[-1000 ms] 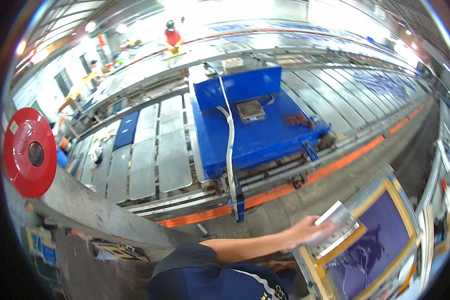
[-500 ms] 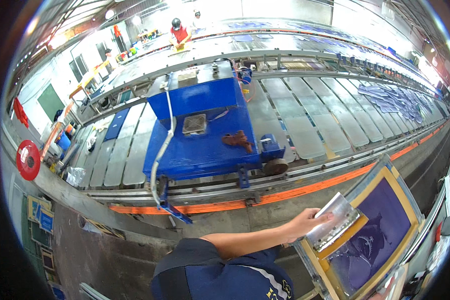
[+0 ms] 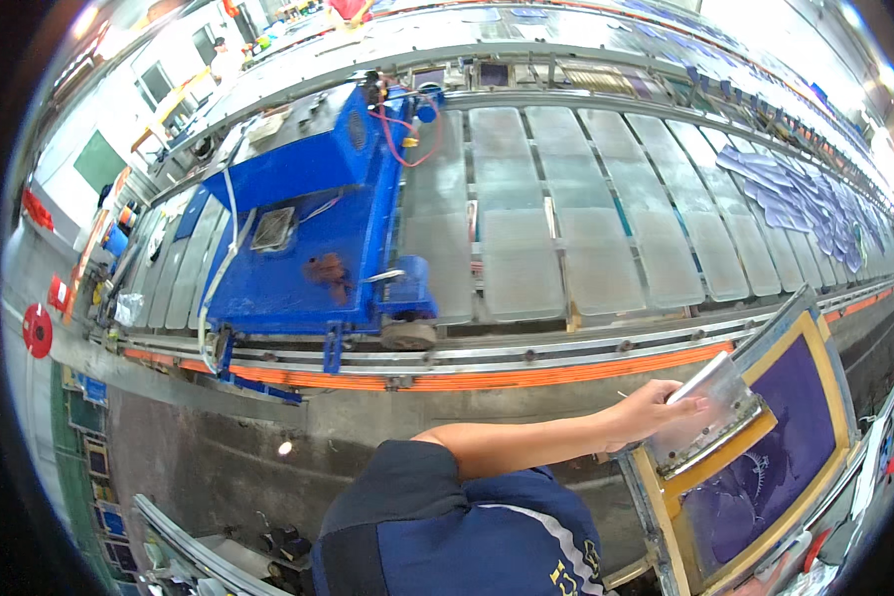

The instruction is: The person performs screen printing on a conveyor belt, using a squeegee to pull purple ink across a screen frame onto fabric pieces. The person briefly lifts the screen to inspect the printed fabric, then continues printing on subsequent pieces.

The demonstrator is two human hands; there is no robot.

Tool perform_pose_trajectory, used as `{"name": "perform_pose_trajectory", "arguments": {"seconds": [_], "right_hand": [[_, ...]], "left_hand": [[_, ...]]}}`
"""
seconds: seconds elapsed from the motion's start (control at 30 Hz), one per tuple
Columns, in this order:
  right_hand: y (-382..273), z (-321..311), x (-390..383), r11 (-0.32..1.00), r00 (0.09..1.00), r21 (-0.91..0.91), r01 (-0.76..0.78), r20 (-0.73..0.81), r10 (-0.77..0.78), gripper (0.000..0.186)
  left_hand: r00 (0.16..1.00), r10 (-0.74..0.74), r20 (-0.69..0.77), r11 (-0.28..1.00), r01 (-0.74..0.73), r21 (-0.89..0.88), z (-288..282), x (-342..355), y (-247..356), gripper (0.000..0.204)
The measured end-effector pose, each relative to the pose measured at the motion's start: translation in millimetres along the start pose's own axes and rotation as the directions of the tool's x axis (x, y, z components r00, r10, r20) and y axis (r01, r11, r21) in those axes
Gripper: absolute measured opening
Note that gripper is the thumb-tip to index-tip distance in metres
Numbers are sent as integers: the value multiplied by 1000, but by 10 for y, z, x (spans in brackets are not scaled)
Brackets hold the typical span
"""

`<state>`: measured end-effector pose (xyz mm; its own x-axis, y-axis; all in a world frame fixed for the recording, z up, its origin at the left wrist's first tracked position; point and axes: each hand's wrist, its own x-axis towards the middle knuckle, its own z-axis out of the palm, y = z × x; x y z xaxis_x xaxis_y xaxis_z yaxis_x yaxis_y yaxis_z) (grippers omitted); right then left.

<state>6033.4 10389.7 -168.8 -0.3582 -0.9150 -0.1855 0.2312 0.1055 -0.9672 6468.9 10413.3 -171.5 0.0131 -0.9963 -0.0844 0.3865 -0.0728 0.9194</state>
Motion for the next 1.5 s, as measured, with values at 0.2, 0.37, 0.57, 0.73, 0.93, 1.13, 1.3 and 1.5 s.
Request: {"name": "perform_pose_trajectory", "arguments": {"seconds": [0.2,0.37,0.57,0.73,0.93,1.13,1.3,1.5], "right_hand": [[-28,-197,1218,994,988,101,-44,-143,58,61],[123,-495,2922,891,992,443,-101,-26,125,53],[34,-1124,4949,944,917,294,151,-398,-23,39],[-189,-1207,6600,964,871,207,164,-490,-43,49],[-536,-1104,8391,965,884,215,153,-465,-36,38],[-873,-1003,10491,967,854,230,109,-519,28,44],[-1407,-903,11837,945,880,277,175,-475,-24,35],[-1757,-1104,12964,931,812,275,239,-582,-37,36]], "left_hand": [[994,-97,52,995,97,2,313,1637,-130,43],[961,-237,146,971,239,0,1373,3738,-661,46],[907,-340,249,938,346,23,2671,5962,-1562,45],[903,-316,290,947,320,32,3339,7686,-1829,42],[916,-343,207,939,337,66,3850,9180,-2103,39],[930,-321,180,944,330,-21,4578,11125,-2375,33],[908,-349,233,932,363,-20,5352,12757,-2331,31],[843,-404,356,908,417,44,6404,14281,-2509,31]]}}
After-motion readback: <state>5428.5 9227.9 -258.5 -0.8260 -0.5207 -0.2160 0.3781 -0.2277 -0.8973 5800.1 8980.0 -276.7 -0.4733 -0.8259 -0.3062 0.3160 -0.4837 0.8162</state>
